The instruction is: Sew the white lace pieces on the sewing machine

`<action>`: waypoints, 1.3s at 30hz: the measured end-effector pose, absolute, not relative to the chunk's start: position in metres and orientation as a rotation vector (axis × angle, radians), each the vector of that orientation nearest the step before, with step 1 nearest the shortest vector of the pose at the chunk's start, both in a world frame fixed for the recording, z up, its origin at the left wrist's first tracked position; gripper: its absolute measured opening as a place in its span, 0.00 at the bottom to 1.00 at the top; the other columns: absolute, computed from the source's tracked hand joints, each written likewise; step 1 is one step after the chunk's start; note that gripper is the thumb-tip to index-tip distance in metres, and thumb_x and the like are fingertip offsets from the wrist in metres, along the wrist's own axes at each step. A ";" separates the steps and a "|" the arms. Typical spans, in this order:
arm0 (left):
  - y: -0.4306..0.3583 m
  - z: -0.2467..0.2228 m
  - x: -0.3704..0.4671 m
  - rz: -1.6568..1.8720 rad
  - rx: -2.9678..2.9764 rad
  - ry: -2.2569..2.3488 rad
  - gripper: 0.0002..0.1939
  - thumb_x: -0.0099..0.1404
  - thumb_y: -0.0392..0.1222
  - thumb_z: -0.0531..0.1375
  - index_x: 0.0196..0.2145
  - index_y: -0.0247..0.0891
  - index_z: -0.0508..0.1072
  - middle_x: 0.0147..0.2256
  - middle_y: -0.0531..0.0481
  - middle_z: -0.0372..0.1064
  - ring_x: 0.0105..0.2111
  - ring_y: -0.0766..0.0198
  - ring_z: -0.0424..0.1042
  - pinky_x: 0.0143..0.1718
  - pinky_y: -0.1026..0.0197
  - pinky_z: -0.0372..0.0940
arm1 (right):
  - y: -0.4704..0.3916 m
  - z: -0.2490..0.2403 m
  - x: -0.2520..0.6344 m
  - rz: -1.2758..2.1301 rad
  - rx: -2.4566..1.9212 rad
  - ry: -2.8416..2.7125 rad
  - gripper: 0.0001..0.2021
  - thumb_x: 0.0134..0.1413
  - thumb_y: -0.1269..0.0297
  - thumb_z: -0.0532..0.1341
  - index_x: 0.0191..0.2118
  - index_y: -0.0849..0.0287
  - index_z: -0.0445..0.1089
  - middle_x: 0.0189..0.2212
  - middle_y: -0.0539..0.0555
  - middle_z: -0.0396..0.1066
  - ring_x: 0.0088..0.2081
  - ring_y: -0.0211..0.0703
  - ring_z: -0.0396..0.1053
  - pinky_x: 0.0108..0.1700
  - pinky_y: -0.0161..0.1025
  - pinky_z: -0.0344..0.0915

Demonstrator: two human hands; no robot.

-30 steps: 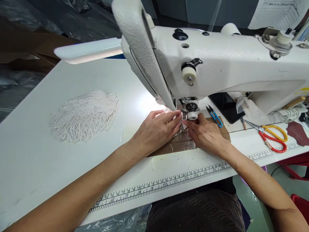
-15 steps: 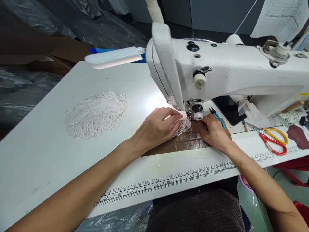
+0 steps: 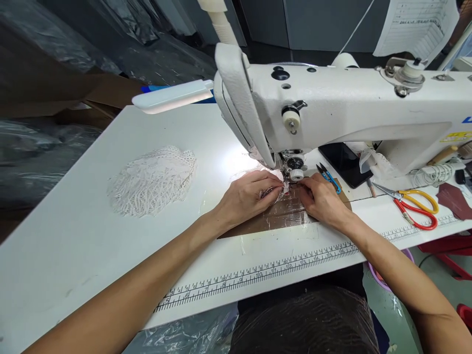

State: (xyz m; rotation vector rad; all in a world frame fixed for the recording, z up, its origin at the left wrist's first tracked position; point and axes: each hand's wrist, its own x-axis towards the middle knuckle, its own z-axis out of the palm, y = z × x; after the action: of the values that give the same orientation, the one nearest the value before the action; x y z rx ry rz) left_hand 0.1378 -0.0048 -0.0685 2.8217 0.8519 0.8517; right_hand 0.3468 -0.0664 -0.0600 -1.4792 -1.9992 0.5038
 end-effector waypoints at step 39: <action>-0.006 -0.070 0.132 0.803 3.238 0.560 0.15 0.73 0.35 0.50 0.38 0.34 0.76 0.38 0.46 0.77 0.34 0.64 0.74 0.49 0.52 0.67 | -0.056 -0.067 0.357 0.611 -1.525 -1.854 0.15 0.58 0.71 0.55 0.44 0.58 0.78 0.36 0.54 0.75 0.36 0.42 0.71 0.41 0.40 0.67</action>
State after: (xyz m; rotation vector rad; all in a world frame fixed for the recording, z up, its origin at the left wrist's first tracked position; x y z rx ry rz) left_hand 0.1317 -0.0057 -0.0697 3.2377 0.5597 0.8026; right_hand 0.3565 -0.0556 -0.0675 -1.5246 -1.8539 0.6107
